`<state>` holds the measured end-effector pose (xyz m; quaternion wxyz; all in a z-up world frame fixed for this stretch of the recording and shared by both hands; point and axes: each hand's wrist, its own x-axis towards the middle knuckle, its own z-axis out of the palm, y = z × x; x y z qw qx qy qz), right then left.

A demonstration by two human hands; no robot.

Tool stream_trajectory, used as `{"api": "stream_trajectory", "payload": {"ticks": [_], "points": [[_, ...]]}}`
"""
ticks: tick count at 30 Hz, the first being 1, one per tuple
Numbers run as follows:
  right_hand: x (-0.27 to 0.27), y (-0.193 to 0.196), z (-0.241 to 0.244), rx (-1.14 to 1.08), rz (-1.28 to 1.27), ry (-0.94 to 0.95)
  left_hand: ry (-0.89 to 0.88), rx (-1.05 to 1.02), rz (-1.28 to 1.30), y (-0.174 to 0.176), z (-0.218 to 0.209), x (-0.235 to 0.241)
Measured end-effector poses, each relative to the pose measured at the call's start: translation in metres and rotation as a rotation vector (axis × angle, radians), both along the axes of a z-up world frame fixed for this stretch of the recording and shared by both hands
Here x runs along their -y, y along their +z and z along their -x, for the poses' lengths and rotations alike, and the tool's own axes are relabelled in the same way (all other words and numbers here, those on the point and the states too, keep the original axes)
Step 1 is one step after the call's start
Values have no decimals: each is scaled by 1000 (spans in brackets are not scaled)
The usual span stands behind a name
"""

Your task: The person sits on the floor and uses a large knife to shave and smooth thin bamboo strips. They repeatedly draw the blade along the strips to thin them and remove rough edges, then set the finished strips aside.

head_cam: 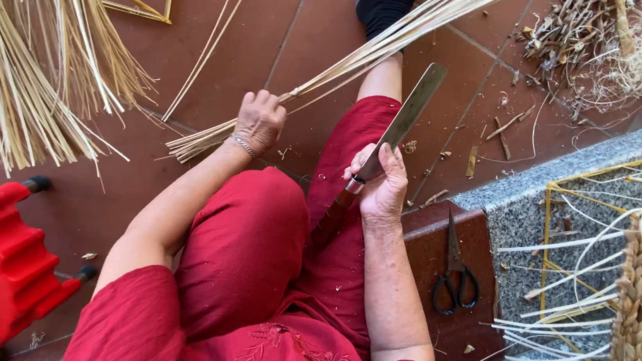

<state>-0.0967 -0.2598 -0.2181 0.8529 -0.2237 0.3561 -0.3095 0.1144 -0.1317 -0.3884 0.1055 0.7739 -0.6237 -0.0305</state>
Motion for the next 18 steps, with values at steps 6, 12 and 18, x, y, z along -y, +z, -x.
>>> {"api": "stream_trajectory", "payload": {"ticks": [6,12,18], "points": [[5,5,9,-36,81,-38,272,-662,220,88,-7,-13],[0,67,28,81,214,87,259,-793,252,225,5,-35],[-49,145,39,38,172,394,257,-1333,73,300,42,-67]]}}
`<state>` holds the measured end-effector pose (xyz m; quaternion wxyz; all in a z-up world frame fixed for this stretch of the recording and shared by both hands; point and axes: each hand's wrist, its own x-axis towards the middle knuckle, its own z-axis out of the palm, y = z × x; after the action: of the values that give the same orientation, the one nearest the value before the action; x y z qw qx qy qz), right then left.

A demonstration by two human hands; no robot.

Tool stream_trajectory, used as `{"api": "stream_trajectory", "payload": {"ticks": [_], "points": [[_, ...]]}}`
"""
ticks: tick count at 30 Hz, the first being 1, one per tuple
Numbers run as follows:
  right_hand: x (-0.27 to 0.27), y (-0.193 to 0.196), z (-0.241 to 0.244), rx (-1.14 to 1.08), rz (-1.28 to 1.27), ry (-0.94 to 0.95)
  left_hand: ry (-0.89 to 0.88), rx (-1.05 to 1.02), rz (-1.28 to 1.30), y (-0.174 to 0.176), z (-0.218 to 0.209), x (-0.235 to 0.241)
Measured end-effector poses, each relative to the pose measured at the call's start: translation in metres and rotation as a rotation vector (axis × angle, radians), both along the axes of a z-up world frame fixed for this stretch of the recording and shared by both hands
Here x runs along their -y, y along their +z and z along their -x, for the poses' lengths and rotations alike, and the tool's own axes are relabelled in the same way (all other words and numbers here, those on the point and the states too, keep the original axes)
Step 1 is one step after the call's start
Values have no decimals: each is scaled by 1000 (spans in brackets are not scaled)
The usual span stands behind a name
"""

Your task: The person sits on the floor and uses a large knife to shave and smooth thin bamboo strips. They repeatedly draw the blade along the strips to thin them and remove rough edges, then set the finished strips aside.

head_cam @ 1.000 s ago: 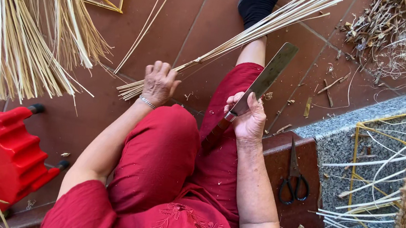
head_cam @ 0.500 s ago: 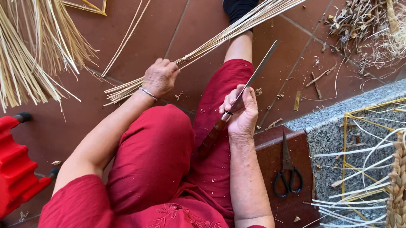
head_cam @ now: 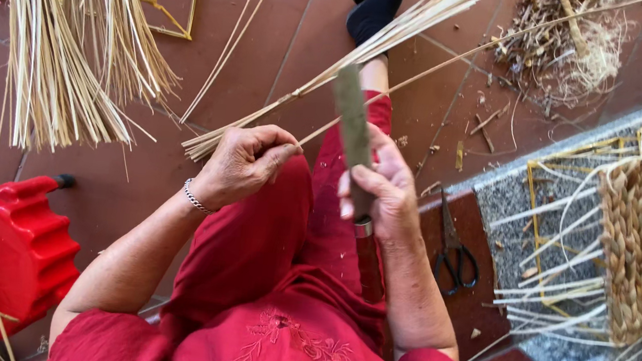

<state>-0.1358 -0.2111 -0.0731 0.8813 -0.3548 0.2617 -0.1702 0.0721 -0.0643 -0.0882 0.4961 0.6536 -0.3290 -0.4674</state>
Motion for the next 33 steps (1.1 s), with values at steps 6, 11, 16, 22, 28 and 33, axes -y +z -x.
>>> {"api": "stream_trajectory", "payload": {"ticks": [6,11,16,22,28,33], "points": [[-49,14,20,-54,-155,119,-53,-377,-62,15,33,-42],[-38,9,50,30,-101,-14,-151,-161,-53,33,24,-110],[-34,13,61,84,-77,-35,-118,-12,-131,46,38,-150],[-87,14,47,-58,-241,271,-15,-361,-152,24,61,-133],[-108,19,49,-92,-274,429,-35,-447,-59,14,68,-125],[-103,18,50,-70,-233,401,-23,-435,-170,22,68,-129]]}}
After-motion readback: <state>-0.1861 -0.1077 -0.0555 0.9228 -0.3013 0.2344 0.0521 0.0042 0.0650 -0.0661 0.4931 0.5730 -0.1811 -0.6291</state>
